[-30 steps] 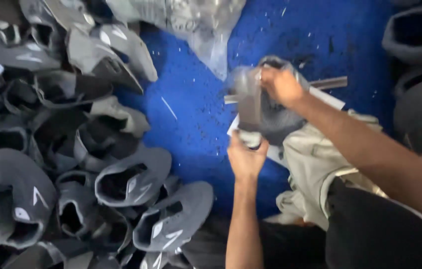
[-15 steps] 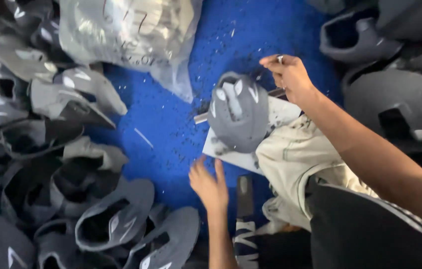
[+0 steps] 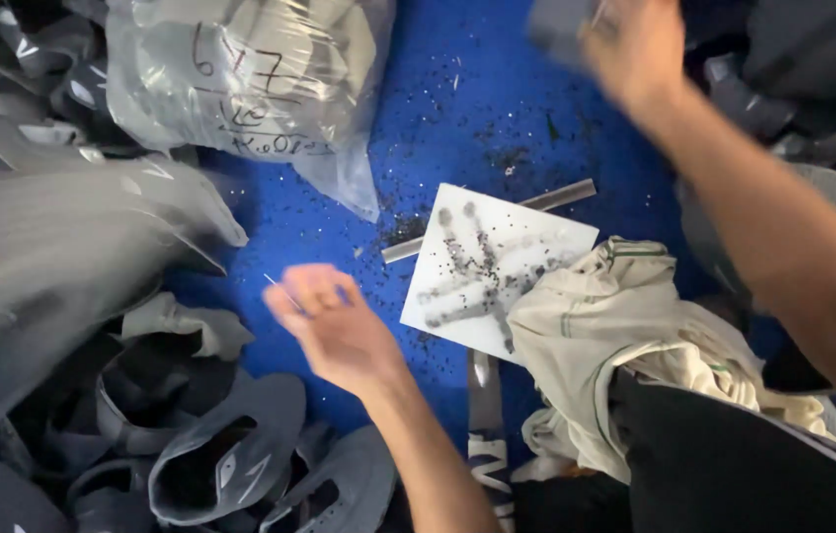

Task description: The person sits on the floor and uses a hammer to repeatedly strike a gray shoe upper that is held in place by a metal clamp. They adjust the shoe's position and continue hammering to shape the material.

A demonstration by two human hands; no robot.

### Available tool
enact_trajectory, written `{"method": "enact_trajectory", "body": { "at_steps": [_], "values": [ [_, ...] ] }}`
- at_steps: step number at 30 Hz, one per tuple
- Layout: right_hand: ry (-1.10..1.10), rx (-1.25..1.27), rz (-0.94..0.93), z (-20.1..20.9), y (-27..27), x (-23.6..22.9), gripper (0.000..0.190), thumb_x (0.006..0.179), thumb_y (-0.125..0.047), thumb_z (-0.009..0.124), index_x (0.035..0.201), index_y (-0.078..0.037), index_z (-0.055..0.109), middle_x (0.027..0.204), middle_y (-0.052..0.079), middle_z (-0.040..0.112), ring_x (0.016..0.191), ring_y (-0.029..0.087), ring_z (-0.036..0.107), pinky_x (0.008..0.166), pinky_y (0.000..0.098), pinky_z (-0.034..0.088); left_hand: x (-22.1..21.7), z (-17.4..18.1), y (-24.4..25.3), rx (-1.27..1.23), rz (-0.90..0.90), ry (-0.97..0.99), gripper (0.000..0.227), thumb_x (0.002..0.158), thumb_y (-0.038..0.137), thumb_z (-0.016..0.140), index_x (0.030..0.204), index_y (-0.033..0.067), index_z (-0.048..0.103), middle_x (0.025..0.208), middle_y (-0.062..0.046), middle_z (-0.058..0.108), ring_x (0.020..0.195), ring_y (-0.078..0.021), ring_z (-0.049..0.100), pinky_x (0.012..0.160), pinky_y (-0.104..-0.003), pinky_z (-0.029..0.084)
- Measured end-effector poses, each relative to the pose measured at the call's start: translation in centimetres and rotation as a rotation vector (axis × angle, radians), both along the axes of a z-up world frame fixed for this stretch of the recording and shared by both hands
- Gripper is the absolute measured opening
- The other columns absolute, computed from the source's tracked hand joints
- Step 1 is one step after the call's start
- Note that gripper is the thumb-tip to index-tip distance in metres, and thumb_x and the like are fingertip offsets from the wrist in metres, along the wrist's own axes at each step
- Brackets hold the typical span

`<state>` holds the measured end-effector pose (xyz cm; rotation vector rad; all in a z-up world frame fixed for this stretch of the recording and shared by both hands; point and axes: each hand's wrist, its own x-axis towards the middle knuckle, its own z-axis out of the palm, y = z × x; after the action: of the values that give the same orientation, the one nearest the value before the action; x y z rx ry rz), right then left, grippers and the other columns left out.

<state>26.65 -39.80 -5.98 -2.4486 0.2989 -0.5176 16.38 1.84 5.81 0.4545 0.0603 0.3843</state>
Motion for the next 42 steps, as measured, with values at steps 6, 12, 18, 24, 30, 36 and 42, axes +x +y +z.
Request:
{"method": "enact_trajectory", "body": {
  "at_steps": [6,12,18,24,30,36,42],
  "values": [
    [0.444,-0.397,0.847,6.8,17.0,-16.2,0.038,0.093,-0.021,0.061,0.132,-0.024,0.061,0.098,0.001,0.070,0.065,0.019,0.069,0.051,0.0371,0.057,-7.9,-1.2,-0.9,0.942,-0.188,0.184,0.076,0.096,0.030,0.073,0.155,0.0018,0.034,0.155,-0.012,0.046,0.142,-0.0218,0.047,0.120,-0.039,0.033],
    [0.367,-0.052,0.351,10.1,16.3,-13.8,0.093,0.068,-0.053,0.091,0.142,-0.010,0.054,0.142,0.030,0.052,0.081,0.039,0.071,0.065,0.0410,0.061,-6.8,0.0,1.0,1.455,-0.237,0.444,0.041,0.096,0.029,0.072,0.119,-0.0049,0.067,0.113,-0.015,0.076,0.102,-0.0226,0.072,0.093,-0.035,0.056],
    [0.156,-0.138,0.512,11.2,14.2,-1.7,0.047,0.098,-0.025,0.077,0.143,-0.034,0.064,0.131,0.003,0.072,0.109,0.029,0.074,0.091,0.0408,0.061,7.1,6.4,-3.4,1.808,-0.186,0.046,0.016,0.099,0.012,0.072,0.112,0.0030,0.073,0.109,-0.015,0.074,0.100,-0.0283,0.074,0.088,-0.033,0.056],
    [0.266,-0.573,0.736,0.8,13.3,-3.4,0.082,0.079,-0.010,0.069,0.155,-0.035,0.051,0.163,0.003,0.044,0.069,0.021,0.073,0.057,0.0345,0.060,2.2,-11.6,0.4,1.824,-0.291,-0.216,0.071,0.063,-0.019,0.046,0.121,0.0129,0.072,0.130,-0.010,0.070,0.134,-0.0293,0.063,0.122,-0.039,0.044],
    [0.303,-0.384,0.762,3.7,14.1,-18.7,0.069,0.077,-0.011,0.068,0.146,-0.016,0.057,0.162,0.007,0.041,0.049,0.017,0.066,0.043,0.0317,0.054,-8.3,-10.7,-1.2,2.062,-0.416,-0.060,0.064,0.074,-0.008,0.059,0.130,0.0199,0.069,0.136,-0.011,0.067,0.127,-0.0358,0.061,0.108,-0.042,0.050],
    [0.205,-0.370,0.763,3.1,14.1,-17.8,0.058,0.074,-0.016,0.072,0.132,-0.017,0.065,0.151,0.008,0.057,0.068,0.021,0.074,0.053,0.0334,0.058,-11.1,-9.7,-3.3,2.359,-0.310,-0.308,0.060,0.084,0.001,0.067,0.143,0.0083,0.060,0.145,-0.025,0.052,0.139,-0.0444,0.051,0.119,-0.050,0.041],
    [0.643,0.260,0.401,3.9,13.9,-10.4,0.035,0.095,-0.022,0.074,0.129,-0.012,0.073,0.103,0.018,0.076,0.082,0.025,0.074,0.073,0.0374,0.058,-13.8,-5.7,-2.6,2.140,-0.511,-0.042,0.047,0.086,0.009,0.069,0.133,0.0147,0.064,0.153,-0.020,0.055,0.142,-0.0402,0.053,0.119,-0.048,0.042]
  ]
}}
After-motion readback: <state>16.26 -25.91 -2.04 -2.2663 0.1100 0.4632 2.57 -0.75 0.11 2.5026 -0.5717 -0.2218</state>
